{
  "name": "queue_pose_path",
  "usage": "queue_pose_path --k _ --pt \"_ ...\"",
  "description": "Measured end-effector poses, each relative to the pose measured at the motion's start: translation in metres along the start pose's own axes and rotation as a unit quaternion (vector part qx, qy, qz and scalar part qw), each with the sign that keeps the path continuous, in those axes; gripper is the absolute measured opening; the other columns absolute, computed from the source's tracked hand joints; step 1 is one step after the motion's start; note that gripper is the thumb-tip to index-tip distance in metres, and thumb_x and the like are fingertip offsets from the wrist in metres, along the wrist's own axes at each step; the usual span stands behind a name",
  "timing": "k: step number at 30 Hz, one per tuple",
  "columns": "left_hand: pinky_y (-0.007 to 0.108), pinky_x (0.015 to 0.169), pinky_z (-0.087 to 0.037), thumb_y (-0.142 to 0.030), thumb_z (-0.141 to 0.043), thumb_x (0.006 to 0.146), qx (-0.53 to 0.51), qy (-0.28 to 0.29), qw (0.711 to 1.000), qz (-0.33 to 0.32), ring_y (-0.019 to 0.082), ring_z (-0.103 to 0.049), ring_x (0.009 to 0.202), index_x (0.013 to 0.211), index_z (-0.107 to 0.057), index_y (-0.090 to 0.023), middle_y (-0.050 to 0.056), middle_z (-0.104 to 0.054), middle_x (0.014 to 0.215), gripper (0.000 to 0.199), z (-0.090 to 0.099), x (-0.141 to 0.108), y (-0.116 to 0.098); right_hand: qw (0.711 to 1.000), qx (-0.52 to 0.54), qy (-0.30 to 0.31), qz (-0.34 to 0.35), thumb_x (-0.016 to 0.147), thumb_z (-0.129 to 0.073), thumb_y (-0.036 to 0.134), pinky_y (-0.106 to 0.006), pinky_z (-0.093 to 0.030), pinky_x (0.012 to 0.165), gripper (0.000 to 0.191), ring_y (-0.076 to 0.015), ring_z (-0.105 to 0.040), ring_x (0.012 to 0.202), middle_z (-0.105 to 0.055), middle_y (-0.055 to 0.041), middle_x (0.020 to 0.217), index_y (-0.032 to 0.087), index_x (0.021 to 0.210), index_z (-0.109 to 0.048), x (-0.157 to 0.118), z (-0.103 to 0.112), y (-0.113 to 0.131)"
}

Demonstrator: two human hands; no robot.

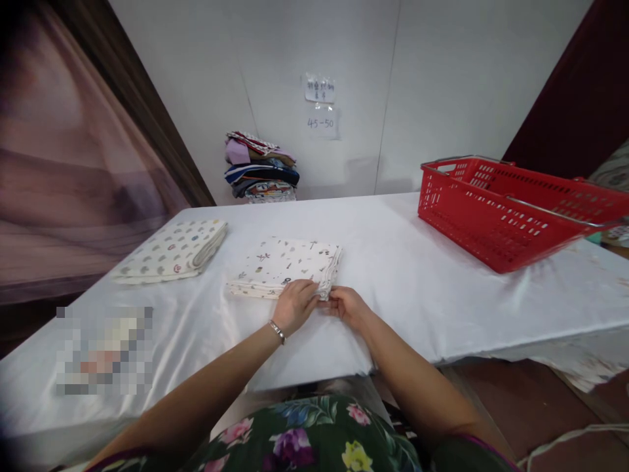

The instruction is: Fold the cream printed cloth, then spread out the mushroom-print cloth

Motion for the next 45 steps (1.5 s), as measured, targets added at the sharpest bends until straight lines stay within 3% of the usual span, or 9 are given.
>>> queue_pose_path --k 11,21,25,30,33,36,39,42,45 --pt "0.036 0.085 -0.040 -0.029 -0.049 0.087 -0.011 0.045 0.998 -0.039 0.019 -0.054 0.095 0.099 -0.060 -0.020 0.005 -0.063 0.097 0.018 -0.002 -0.008 -0.010 0.991 -0.105 -0.085 -0.014 0.080 -0.062 0.027 -0.022 -0.055 0.048 0.020 -0.0177 -0.066 0.075 -0.067 -0.0099 0.092 0.014 0.095 -0.062 -0.009 0.004 -0.005" --pt "0.046 0.104 -0.030 -0.046 -0.048 0.086 0.090 0.022 0.962 0.258 0.028 -0.036 0.129 0.122 -0.051 -0.017 0.012 -0.046 0.136 0.046 0.045 -0.050 0.133 0.987 -0.125 -0.093 -0.031 0.075 -0.064 0.021 -0.021 -0.055 0.053 0.026 -0.0141 -0.063 0.065 -0.066 -0.0074 0.079 0.011 0.099 -0.062 -0.011 0.008 -0.004" --pt "0.042 0.109 -0.027 -0.050 -0.041 0.088 0.020 0.056 0.956 0.289 0.025 -0.027 0.135 0.127 -0.048 -0.018 0.008 -0.037 0.143 0.051 0.041 -0.072 0.150 0.984 -0.150 -0.086 -0.039 0.074 -0.067 0.025 -0.021 -0.054 0.053 0.030 -0.0127 -0.061 0.063 -0.064 -0.0046 0.074 0.011 0.099 -0.061 -0.013 0.008 -0.005" --pt "0.031 0.101 -0.038 -0.040 -0.040 0.089 -0.072 -0.032 0.907 0.414 0.019 -0.049 0.118 0.114 -0.059 -0.021 0.005 -0.050 0.133 0.037 0.054 -0.075 0.175 0.980 -0.173 -0.084 -0.045 0.074 -0.068 0.033 -0.023 -0.054 0.059 0.040 -0.0129 -0.061 0.067 -0.064 -0.0029 0.078 0.016 0.108 -0.058 -0.014 0.007 -0.006" --pt "0.032 0.092 -0.043 -0.038 -0.044 0.086 -0.076 0.010 0.876 0.476 0.021 -0.057 0.105 0.118 -0.056 -0.019 0.008 -0.057 0.124 0.039 0.055 -0.070 0.189 0.969 -0.210 -0.123 -0.046 0.073 -0.067 0.038 -0.026 -0.054 0.060 0.062 -0.0145 -0.062 0.065 -0.064 -0.0011 0.074 0.018 0.128 -0.045 -0.014 0.013 -0.006" --pt "0.034 0.090 -0.043 -0.037 -0.044 0.086 -0.055 0.072 0.877 0.472 0.024 -0.057 0.105 0.117 -0.057 -0.017 0.010 -0.060 0.117 0.039 0.053 -0.065 0.192 0.925 -0.338 -0.170 -0.040 0.077 -0.059 0.048 -0.030 -0.052 0.057 0.082 -0.0182 -0.062 0.061 -0.064 -0.0008 0.069 0.017 0.143 -0.021 -0.016 0.023 0.001" --pt "0.033 0.087 -0.043 -0.037 -0.044 0.085 -0.058 0.076 0.876 0.472 0.023 -0.057 0.103 0.116 -0.057 -0.018 0.009 -0.060 0.116 0.039 0.049 -0.064 0.192 0.802 -0.569 -0.181 0.005 0.078 -0.053 0.050 -0.040 -0.051 0.073 0.077 -0.0263 -0.064 0.082 -0.068 -0.0096 0.093 0.015 0.142 -0.029 -0.021 0.018 0.022" --pt "0.031 0.086 -0.043 -0.038 -0.045 0.085 -0.060 0.061 0.874 0.478 0.022 -0.057 0.101 0.117 -0.056 -0.020 0.007 -0.060 0.117 0.039 0.048 -0.067 0.192 0.664 -0.712 -0.179 0.145 0.081 -0.047 0.046 -0.046 -0.042 0.095 0.058 -0.0309 -0.048 0.117 -0.051 -0.0115 0.130 0.017 0.132 -0.046 -0.022 -0.020 0.051" --pt "0.031 0.084 -0.044 -0.037 -0.045 0.085 -0.061 0.049 0.875 0.477 0.021 -0.058 0.100 0.116 -0.056 -0.020 0.006 -0.060 0.115 0.038 0.049 -0.069 0.191 0.614 -0.732 -0.121 0.269 0.089 -0.036 0.046 -0.042 -0.037 0.102 0.055 -0.0255 -0.034 0.130 -0.035 -0.0057 0.144 0.021 0.138 -0.038 -0.005 -0.066 0.064"
Point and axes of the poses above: each hand's wrist, its own x-axis towards the middle knuckle, its own z-axis out of the back of the hand, y = z × x, the point moved 5 cm from there along x, towards the middle knuckle
